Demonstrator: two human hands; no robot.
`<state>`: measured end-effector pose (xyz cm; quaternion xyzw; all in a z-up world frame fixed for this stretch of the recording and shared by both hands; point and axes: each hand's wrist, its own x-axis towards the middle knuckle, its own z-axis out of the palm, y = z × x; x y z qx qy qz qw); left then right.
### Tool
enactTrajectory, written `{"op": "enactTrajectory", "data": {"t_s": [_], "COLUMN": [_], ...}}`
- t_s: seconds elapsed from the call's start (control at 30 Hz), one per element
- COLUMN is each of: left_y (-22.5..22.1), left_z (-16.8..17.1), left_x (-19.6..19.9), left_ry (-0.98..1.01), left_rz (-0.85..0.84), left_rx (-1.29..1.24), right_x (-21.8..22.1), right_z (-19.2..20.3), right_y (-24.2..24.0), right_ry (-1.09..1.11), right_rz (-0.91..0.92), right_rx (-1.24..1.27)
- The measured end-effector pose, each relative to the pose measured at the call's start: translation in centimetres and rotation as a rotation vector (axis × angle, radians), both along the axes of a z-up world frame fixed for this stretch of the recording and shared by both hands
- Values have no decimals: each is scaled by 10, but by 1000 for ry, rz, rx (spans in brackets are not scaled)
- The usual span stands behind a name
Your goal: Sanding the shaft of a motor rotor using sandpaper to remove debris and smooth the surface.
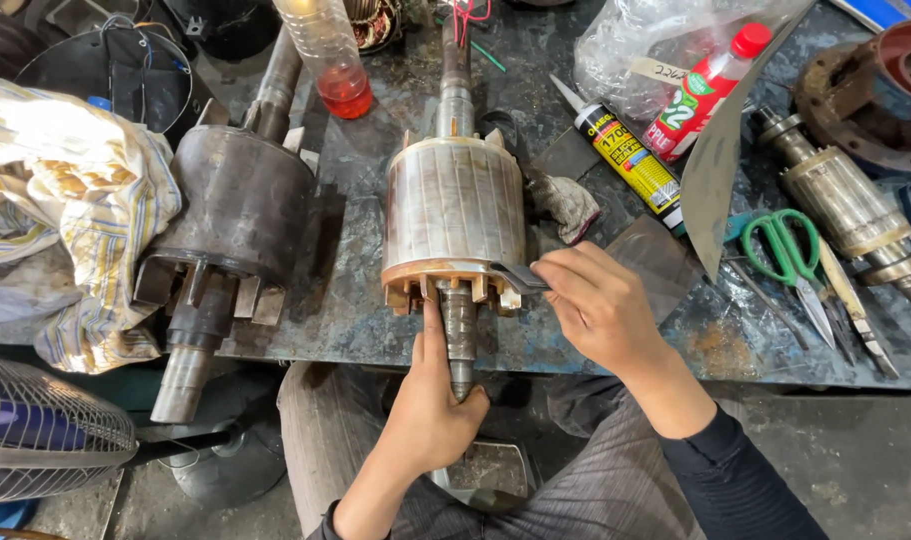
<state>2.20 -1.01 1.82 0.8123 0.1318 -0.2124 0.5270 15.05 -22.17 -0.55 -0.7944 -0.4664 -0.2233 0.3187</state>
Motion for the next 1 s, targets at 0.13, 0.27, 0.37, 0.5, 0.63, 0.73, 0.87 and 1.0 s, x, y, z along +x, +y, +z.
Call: {"op": "enactTrajectory", "data": {"t_s": [0.13, 0.27, 0.37, 0.5, 0.63, 0.73, 0.87, 1.0], "left_y": [-6, -6, -2, 2, -2, -4, -4, -4], "left_z": [-10, -19, -4, -11, -3, -2, -2, 0], "left_x": [-3, -4, -3, -2, -1, -1, -2, -2], "left_ry": [-62, -108, -97, -104, -28, -40, -22, -54], "left_rz": [-12, 1, 18, -26, -38, -33, -4, 8], "left_rx": [121, 168, 53, 23, 29, 30, 44, 46], "right_x": [-3, -4, -1, 3, -2, -4, -6, -7], "right_z": [37, 63, 60, 21, -22, -22, -7, 18], "right_y": [36, 75, 63, 23, -11, -18, -27, -17], "right_ry": [-110, -296, -242, -87, 58, 110, 282, 268], "right_rz": [20, -50, 79, 133, 66, 53, 49, -9], "right_rx": [-49, -203, -146, -36, 4, 30, 62, -7]}}
